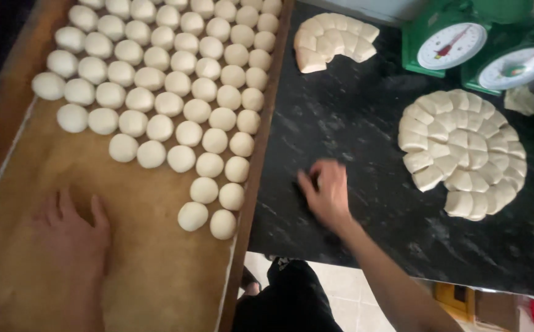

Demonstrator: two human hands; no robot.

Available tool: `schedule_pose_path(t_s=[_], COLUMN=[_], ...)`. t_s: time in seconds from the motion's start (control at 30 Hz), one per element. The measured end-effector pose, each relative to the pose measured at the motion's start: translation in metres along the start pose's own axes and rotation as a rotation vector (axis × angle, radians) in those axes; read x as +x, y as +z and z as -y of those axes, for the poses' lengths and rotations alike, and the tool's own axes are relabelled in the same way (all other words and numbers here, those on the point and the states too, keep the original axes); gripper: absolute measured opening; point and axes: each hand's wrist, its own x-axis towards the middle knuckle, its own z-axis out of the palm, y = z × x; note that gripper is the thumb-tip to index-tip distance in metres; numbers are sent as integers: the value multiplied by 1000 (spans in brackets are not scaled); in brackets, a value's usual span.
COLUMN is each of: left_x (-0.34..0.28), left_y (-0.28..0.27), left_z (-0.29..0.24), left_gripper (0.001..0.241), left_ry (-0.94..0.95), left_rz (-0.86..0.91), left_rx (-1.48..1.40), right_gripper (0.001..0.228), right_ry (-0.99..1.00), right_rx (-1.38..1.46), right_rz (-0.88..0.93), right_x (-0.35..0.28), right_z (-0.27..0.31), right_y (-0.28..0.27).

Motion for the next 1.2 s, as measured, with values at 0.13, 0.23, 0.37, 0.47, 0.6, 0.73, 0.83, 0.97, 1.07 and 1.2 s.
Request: schedule_pose_path(t_s=[0.13, 0.23, 0.37, 0.47, 0.6, 0.73, 0.83, 0.97, 1.07, 1.2], left_x=[1, 5, 2, 1, 8, 2, 1, 5, 4, 4], left_y=[15, 14, 12, 13, -6, 11, 11, 11, 14, 15], left_z=[6, 2, 1, 3, -7, 1, 1, 4, 5, 6], left_gripper=[55, 46, 48, 48, 56, 49, 49, 51, 49, 50], left_ry=[13, 70, 22, 36, -103, -22, -2, -6, 0, 17], left_rz=[-73, -207, -131, -154, 41, -90, -112, -104, -132, -130], left_rx=[8, -114, -197, -209, -262, -229, -232, -235, -231, -225], right_gripper=[9, 24, 30, 22, 20, 15, 33, 16, 21, 28], right_ry=[-218, -143, 64, -73, -159, -9, 61, -194, -91, 20], right_rx=[88, -204, -56, 78, -20, -131, -62, 45, -73, -47], right_rz=[88, -26, -172, -56, 29, -161, -155, -15, -97, -204], right_x=[-60, -12, 47, 3, -20, 57, 52, 8, 50, 101], right_z=[-52, -93, -39, -5, -73, -77, -30, -57, -95, -61], right_y=[-12, -7, 23, 17, 0, 31, 29, 8, 13, 44])
